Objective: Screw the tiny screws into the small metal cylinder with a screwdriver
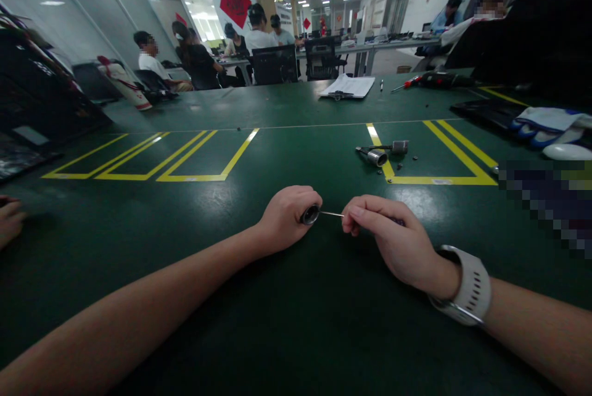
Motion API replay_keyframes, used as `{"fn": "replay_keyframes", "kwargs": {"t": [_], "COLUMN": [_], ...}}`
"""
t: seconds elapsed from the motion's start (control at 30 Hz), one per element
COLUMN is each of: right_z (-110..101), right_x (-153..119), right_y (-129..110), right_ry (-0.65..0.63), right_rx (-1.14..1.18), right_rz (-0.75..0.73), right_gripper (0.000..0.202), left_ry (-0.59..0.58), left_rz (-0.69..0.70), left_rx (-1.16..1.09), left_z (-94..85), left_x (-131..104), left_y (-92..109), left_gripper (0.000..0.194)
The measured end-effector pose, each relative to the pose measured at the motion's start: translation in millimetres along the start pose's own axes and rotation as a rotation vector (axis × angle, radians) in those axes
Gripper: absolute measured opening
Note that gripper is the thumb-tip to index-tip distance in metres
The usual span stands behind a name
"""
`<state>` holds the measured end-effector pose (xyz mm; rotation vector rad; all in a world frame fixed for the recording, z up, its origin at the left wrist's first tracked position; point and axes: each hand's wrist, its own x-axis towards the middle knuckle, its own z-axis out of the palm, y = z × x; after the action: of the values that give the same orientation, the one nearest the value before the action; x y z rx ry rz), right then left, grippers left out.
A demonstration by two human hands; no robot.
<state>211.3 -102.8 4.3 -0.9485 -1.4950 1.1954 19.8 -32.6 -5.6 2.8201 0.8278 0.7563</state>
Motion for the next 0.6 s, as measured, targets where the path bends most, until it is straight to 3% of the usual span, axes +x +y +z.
{"fn": "replay_keyframes", "kwargs": {"t": [0.13,0.23,0.47,0.6], "right_z": [-0.5,0.1,5.6,6.4], "right_x": [3.4,4.0,-3.6,-3.8], "right_y": [4.6,4.1,-5.5,-6.8], "right_ry": [0.041,0.054,0.021,0.005], "right_rx": [0.208,0.235,-0.304,-0.318], "right_rz": [0.103,0.1,-0.142,-0.117], "right_gripper": [0.021,0.02,0.022,0.023], "left_ry": [0.027,0.054,0.03,-0.009], "left_rz": [-0.002,-0.023,-0.089,-0.066], "left_rx": [-0.071,-0.096,0.027,0.113], "left_z": [-0.5,0.4,3.8,2.2], "left_x": [-0.5,0.6,4.1,3.8], "left_y": [-0.2,-0.8,-1.5,0.8], "left_gripper": [0.007,0.007,0.008,0.009]}}
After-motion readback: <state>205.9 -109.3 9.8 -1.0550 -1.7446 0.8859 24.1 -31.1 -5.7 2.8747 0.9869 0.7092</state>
